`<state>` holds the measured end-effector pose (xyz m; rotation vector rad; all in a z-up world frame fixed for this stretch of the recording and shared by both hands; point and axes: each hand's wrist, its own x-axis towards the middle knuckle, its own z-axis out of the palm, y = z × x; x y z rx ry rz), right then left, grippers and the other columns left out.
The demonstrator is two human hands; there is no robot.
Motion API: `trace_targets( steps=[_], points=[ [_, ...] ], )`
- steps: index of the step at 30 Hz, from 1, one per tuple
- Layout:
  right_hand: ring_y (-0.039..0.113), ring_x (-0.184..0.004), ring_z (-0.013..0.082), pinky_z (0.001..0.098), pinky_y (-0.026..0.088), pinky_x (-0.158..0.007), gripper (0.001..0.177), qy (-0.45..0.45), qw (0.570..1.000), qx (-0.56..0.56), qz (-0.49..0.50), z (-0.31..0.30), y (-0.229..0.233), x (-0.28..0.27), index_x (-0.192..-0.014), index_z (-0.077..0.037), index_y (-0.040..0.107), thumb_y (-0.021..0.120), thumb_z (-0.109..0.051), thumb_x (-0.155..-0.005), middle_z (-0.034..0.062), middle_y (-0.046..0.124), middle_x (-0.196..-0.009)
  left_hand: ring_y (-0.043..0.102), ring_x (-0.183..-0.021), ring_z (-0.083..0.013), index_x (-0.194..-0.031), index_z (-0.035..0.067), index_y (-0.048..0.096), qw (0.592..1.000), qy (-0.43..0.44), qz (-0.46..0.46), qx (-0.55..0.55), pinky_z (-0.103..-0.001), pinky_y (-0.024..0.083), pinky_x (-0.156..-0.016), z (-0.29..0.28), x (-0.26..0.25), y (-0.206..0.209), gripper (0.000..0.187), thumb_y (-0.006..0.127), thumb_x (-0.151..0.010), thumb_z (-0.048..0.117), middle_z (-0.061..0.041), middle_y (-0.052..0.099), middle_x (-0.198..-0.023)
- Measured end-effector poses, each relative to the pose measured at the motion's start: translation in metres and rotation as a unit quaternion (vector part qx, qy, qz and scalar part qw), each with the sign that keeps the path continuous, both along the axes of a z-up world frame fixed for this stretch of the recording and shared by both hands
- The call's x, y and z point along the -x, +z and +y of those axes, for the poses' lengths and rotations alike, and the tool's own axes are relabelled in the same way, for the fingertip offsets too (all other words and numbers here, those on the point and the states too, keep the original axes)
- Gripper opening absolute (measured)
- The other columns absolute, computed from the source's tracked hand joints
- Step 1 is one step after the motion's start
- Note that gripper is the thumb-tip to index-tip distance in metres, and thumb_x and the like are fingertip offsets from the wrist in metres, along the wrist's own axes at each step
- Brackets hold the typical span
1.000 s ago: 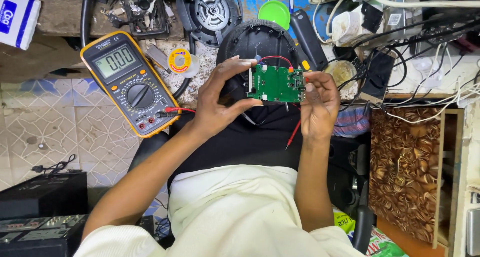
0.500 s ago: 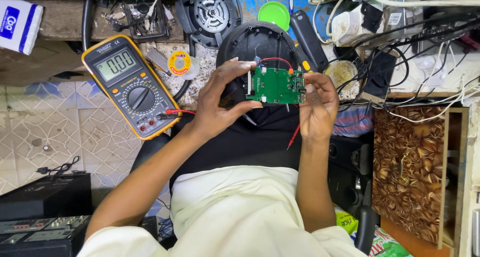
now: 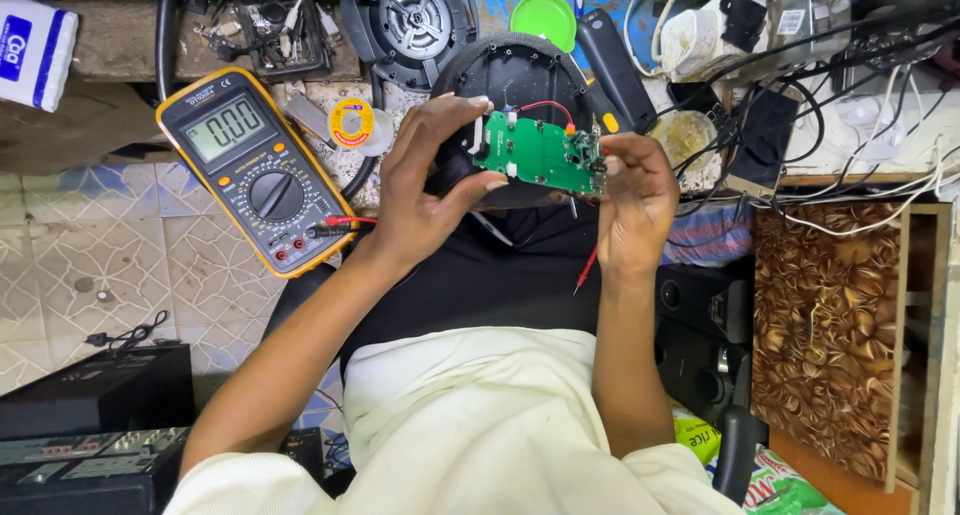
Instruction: Diagnosing and repairing a circuit board using a multimeter and a soldering iron.
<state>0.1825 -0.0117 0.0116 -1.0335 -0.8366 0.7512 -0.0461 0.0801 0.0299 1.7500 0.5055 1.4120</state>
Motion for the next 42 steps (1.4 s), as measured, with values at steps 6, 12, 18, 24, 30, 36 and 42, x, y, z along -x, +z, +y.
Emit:
trace_targets(
  steps=[6,12,18,24,30,36,42],
  points=[
    [0.063,-0.09,0.0123,0.0248,0.054,-0.079,0.01,-0.03,0.996,0.034,-0.078,0.014,0.026,0.005,-0.111,-0.005,0.067,0.062,-0.008,-0.103,0.006,0.068,-0.106,0.061,-0.108,-0.0293,-0.123,0.007,0.059,0.989,0.046,0.135,-0.024,-0.04,0.043,-0.099,0.012,-0.004,0.04,0.032,0.068,-0.105,0.032,-0.01,0.065,-0.117],
    [0.053,-0.06,0.0102,0.0233,0.044,-0.057,0.009,-0.033,0.993,0.082,-0.081,0.024,0.028,-0.001,-0.105,-0.008,0.069,0.063,-0.015,-0.103,0.0016,0.058,-0.075,0.053,-0.085,-0.0237,-0.106,0.003,0.057,0.982,0.06,0.171,-0.059,-0.037,0.04,-0.085,0.031,-0.018,0.057,0.031,0.068,-0.106,0.032,-0.007,0.057,-0.086],
    [0.039,-0.07,0.0043,0.0231,0.033,-0.064,0.02,-0.055,0.987,0.122,-0.093,0.015,0.019,0.002,-0.097,-0.014,0.059,0.067,-0.031,-0.1,-0.0074,0.047,-0.078,0.036,-0.085,-0.0265,-0.089,0.003,0.042,0.975,0.07,0.192,-0.087,-0.04,0.033,-0.081,0.047,-0.028,0.057,0.042,0.062,-0.111,0.033,-0.008,0.041,-0.086],
    [0.048,-0.057,0.0107,0.0248,0.039,-0.056,0.021,-0.003,0.995,0.097,-0.026,0.011,0.027,0.013,-0.097,-0.01,0.052,0.064,-0.027,-0.103,0.0023,0.049,-0.067,0.044,-0.095,-0.032,-0.089,0.002,0.042,0.974,0.078,0.195,-0.087,-0.041,0.036,-0.087,0.049,-0.033,0.063,0.04,0.062,-0.111,0.029,-0.014,0.046,-0.094],
    [0.047,-0.056,0.0111,0.023,0.04,-0.051,0.015,-0.012,0.993,0.118,0.013,0.013,0.027,0.011,-0.102,-0.007,0.055,0.062,-0.021,-0.104,0.0041,0.054,-0.072,0.045,-0.101,-0.0315,-0.086,0.004,0.042,0.965,0.098,0.241,-0.02,-0.039,0.035,-0.091,0.052,-0.044,0.062,0.046,0.052,-0.111,0.042,-0.014,0.049,-0.098],
    [0.046,-0.055,0.0114,0.0229,0.039,-0.051,0.02,0.005,0.992,0.125,0.031,0.016,0.026,0.008,-0.101,-0.008,0.057,0.065,-0.027,-0.101,0.0048,0.055,-0.07,0.052,-0.099,-0.0302,-0.092,0.004,0.055,0.963,0.109,0.247,-0.003,-0.039,0.039,-0.088,0.061,-0.052,0.046,0.039,0.055,-0.11,0.039,-0.011,0.058,-0.099],
    [0.044,-0.051,0.015,0.0256,0.038,-0.051,0.013,0.016,0.988,0.133,0.071,0.015,0.034,0.009,-0.097,-0.005,0.055,0.059,-0.016,-0.103,0.0066,0.048,-0.065,0.056,-0.093,-0.0304,-0.101,0.005,0.054,0.959,0.117,0.259,-0.008,-0.041,0.041,-0.083,0.064,-0.053,0.039,0.027,0.065,-0.108,0.029,-0.012,0.058,-0.098]
  ],
)
